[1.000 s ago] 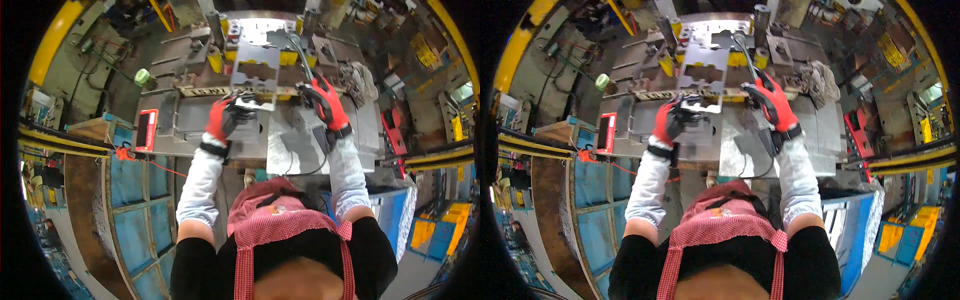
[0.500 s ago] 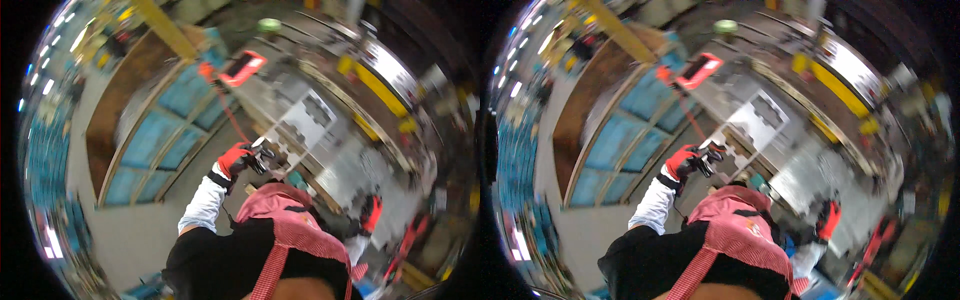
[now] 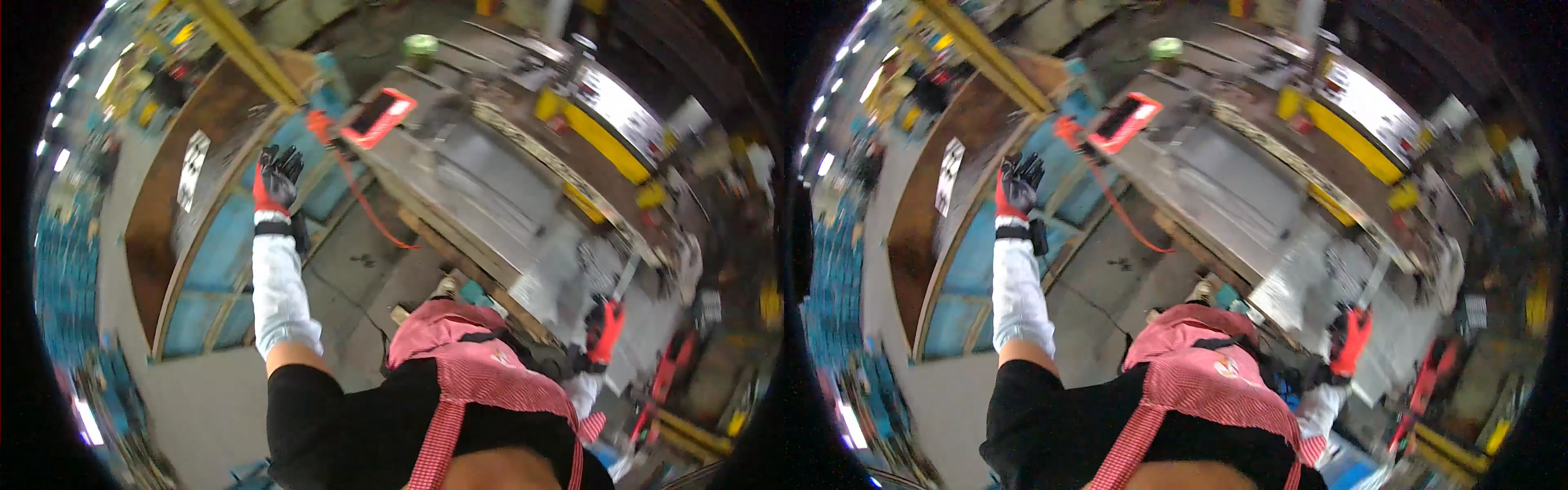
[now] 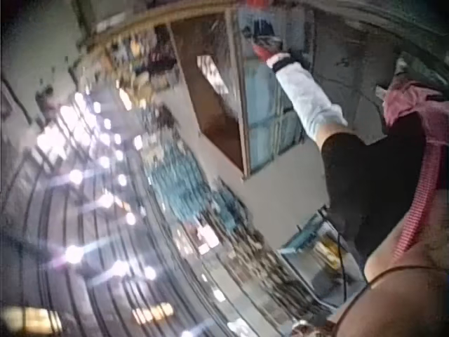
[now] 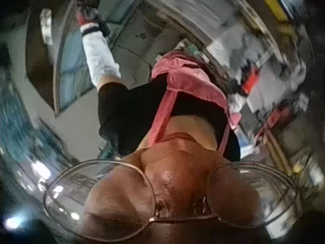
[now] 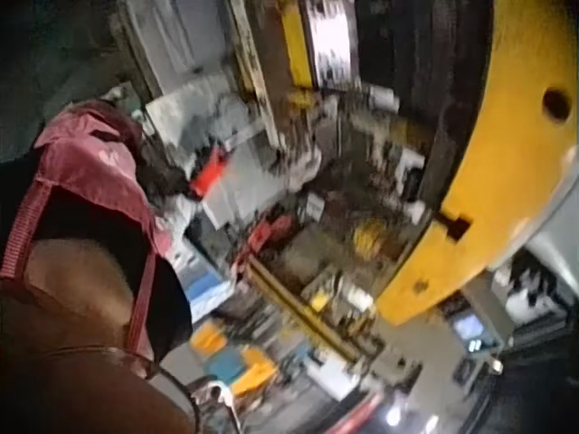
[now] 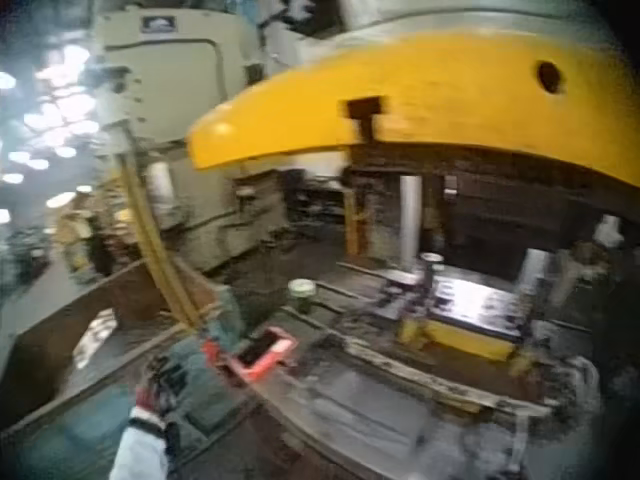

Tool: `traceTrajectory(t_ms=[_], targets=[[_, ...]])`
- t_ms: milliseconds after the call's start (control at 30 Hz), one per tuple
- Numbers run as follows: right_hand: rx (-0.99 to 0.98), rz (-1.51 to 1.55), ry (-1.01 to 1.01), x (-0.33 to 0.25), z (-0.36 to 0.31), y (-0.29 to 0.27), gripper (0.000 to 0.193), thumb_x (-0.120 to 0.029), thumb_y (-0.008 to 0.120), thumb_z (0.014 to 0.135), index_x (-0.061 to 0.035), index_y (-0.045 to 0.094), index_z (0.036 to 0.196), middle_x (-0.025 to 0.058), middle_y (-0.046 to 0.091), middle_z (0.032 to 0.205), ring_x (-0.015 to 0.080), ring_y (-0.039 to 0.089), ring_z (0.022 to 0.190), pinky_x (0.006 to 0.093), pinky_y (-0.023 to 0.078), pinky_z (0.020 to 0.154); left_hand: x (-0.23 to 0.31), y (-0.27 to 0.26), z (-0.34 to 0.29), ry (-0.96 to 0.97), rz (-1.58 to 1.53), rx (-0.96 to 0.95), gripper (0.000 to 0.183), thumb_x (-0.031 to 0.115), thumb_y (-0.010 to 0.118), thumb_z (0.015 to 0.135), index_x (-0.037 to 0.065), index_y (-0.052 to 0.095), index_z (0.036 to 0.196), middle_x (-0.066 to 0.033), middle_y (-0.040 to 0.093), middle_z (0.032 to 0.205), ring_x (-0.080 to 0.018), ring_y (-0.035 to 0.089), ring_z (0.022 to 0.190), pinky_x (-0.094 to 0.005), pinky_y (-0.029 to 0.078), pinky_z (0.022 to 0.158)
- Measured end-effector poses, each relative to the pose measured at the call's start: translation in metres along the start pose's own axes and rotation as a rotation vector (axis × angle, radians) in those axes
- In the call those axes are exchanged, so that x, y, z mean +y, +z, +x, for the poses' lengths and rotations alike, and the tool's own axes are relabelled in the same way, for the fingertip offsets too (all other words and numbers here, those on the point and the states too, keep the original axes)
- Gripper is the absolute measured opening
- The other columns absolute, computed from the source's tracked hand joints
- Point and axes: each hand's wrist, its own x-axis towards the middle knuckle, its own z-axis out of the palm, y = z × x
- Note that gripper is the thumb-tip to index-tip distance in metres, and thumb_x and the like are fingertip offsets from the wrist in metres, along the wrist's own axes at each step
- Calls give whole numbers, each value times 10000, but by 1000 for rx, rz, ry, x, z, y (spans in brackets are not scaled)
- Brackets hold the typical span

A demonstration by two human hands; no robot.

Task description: Placing metal sheets into a stamping press and using a tool to adjust or secure them.

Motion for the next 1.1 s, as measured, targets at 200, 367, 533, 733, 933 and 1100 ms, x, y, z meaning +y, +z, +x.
traceTrajectory(t_ms=[200,367,533,733,933,1100], targets=[[-490,-174,96,-17,22,76,415,-87,584,795,-28,476,1191,6,536,787,69,468,619,237,418,532,-167,41,-47,-67,895,-1077,391,232,390,879,-28,494,1153,-152,557,1118,-244,570,976,-361,424,879],[-579,-466,-90,-11,90,104,264,-134,615,776,3,534,987,-7,538,794,82,489,681,258,429,632,-229,123,-133,-976,518,-972,337,252,505,890,22,542,1133,-80,630,935,-120,602,796,-244,466,697],[-566,-379,115,-24,75,113,157,-129,622,761,-44,541,865,-31,494,697,62,458,638,230,392,573,-227,158,-149,-805,332,-939,450,324,415,920,24,418,1255,-109,596,1032,-209,606,884,-325,456,820],[-605,-314,180,-56,18,101,348,-118,609,761,-15,488,1070,-7,515,695,57,450,519,212,381,459,-272,171,-124,-692,-340,-772,469,358,369,920,48,368,1272,-174,550,1088,-295,547,1002,-427,387,932],[-706,-331,286,-67,-10,65,568,-140,642,723,-36,443,1245,-22,517,799,61,467,691,217,411,629,-275,147,-126,-380,502,-731,335,248,450,904,52,457,1175,-132,587,970,-217,591,865,-356,492,754],[-778,-218,282,-76,-39,34,573,-109,608,717,-44,434,1260,-11,543,847,74,454,730,212,396,681,-217,201,-135,-12,1007,-937,223,174,565,826,23,603,985,-39,622,741,-149,575,684,-299,461,655]])
